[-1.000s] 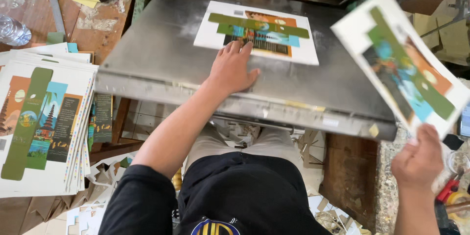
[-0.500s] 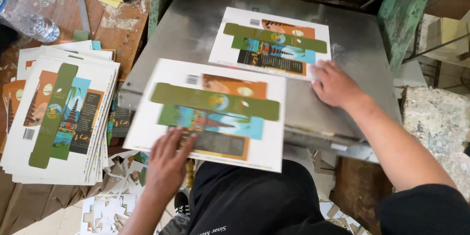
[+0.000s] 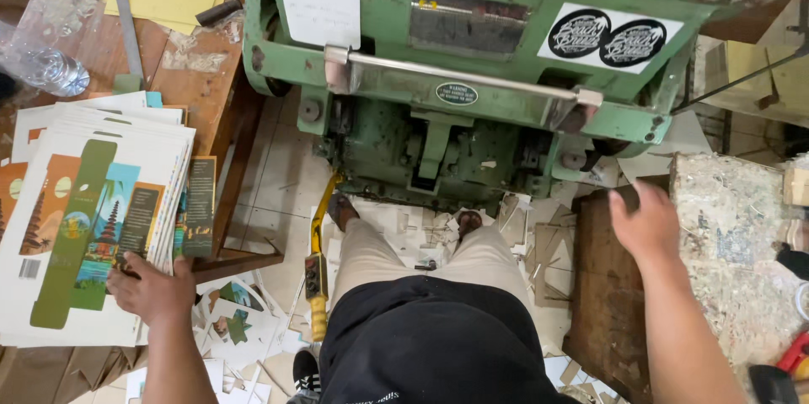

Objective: The person operates a green die-cutting machine to cut printed cardboard sheets into box shapes. They feed sheets into the machine, pull the lever to activate the cut, and remove the finished pieces. The person then inspects the cut edges and folds the resulting box blanks.

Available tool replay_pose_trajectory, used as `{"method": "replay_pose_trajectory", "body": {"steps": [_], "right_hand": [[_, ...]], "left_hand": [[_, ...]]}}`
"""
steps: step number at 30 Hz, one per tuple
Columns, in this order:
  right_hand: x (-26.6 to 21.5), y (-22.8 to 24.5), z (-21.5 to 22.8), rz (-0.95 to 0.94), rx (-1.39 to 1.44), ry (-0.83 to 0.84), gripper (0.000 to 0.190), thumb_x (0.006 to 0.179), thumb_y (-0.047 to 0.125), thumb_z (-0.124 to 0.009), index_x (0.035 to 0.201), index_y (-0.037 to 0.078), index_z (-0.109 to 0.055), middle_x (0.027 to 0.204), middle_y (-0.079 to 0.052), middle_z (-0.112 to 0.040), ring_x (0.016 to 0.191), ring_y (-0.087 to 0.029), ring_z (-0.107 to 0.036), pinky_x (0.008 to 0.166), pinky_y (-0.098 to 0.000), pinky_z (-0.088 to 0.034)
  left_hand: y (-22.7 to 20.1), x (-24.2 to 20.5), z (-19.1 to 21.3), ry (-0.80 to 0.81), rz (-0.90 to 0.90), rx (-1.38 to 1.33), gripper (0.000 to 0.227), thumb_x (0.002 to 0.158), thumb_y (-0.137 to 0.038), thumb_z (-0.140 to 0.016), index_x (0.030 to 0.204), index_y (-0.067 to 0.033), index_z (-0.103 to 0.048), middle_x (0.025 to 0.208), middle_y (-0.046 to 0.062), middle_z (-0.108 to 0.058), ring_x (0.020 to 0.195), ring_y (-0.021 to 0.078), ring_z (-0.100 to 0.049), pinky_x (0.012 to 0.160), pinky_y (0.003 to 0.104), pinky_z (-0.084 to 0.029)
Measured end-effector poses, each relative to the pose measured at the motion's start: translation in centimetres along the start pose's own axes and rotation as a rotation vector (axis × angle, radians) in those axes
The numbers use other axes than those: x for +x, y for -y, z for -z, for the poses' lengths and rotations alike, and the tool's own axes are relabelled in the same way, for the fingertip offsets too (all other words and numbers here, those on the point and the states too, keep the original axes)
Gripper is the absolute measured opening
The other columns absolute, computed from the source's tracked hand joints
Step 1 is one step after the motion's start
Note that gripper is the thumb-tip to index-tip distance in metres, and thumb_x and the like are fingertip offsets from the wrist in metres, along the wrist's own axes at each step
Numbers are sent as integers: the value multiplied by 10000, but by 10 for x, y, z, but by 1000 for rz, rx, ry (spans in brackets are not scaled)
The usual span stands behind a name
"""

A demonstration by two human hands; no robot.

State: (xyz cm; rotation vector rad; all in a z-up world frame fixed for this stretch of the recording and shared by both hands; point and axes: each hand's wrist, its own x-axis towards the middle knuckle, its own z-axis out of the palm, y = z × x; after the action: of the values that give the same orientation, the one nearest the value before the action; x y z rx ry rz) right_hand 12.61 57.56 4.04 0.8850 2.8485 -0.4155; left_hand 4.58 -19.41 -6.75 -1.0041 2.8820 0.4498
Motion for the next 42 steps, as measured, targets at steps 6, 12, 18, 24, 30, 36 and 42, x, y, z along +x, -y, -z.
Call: {"method": "replay_pose_trajectory", "body": {"steps": [6, 12, 18, 24, 30, 36, 42], "right_hand": [[-75, -184, -78, -652, -460, 342, 854, 1036, 762, -370, 1018, 15, -783, 1035, -169, -829, 1002, -347, -786, 783, -408, -625], [-101, -246, -123, -395, -256, -77, 488, 938, 417, -635, 1256, 95, -818, 1291, -157, -771, 1224, -368, -685, 1106, -401, -481], [-103, -261, -120, -463, -1, -91, 407, 931, 363, -686, 1160, 65, -841, 1162, -112, -805, 1133, -337, -717, 1087, -367, -471], [-103, -253, -116, -540, 45, -43, 406, 942, 314, -649, 1221, 75, -821, 1203, -161, -785, 1110, -407, -709, 1058, -413, -479], [-102, -245, -115, -547, 19, -74, 517, 924, 385, -631, 1263, 30, -795, 1231, -224, -763, 1149, -438, -685, 1064, -435, -477], [-102, -250, -126, -492, -123, -54, 518, 957, 414, -554, 1259, 69, -797, 1116, -243, -775, 1062, -451, -695, 875, -529, -561], [-97, -252, -127, -578, -81, -31, 483, 991, 420, -585, 1202, 51, -813, 1099, -277, -780, 1025, -485, -716, 864, -539, -568]], "left_hand": [[-120, -69, 15, 174, -121, 12, 819, 962, -356, -514, 1634, -119, -111, 1692, 226, 36, 1550, 383, 14, 1237, 588, -61], [-193, -125, -60, 312, -687, 106, 772, 948, -398, -564, 1597, -112, -260, 1669, 228, -188, 1526, 386, -169, 1226, 565, -181], [-281, -171, -53, 162, -1392, -153, 510, 949, -307, -631, 1388, -55, -576, 1412, 225, -537, 1392, 395, -453, 1175, 576, -333], [-380, -160, 39, 32, -1422, -148, 528, 994, -334, -575, 1443, -61, -521, 1507, 210, -484, 1415, 357, -409, 1218, 579, -276], [-374, -97, 1, -485, -1348, -111, 854, 908, -368, -818, 1574, -81, -367, 1621, 292, -279, 1509, 504, -263, 1235, 682, -237], [-202, -135, -115, -808, -1410, -246, 426, 916, -386, -564, 1228, -135, -418, 1336, 209, -442, 1271, 430, -399, 1168, 577, -201], [-97, -172, -129, -487, -1467, -144, 745, 950, -223, -656, 1593, -113, -296, 1631, 252, -282, 1541, 475, -207, 1273, 603, -127]]}}
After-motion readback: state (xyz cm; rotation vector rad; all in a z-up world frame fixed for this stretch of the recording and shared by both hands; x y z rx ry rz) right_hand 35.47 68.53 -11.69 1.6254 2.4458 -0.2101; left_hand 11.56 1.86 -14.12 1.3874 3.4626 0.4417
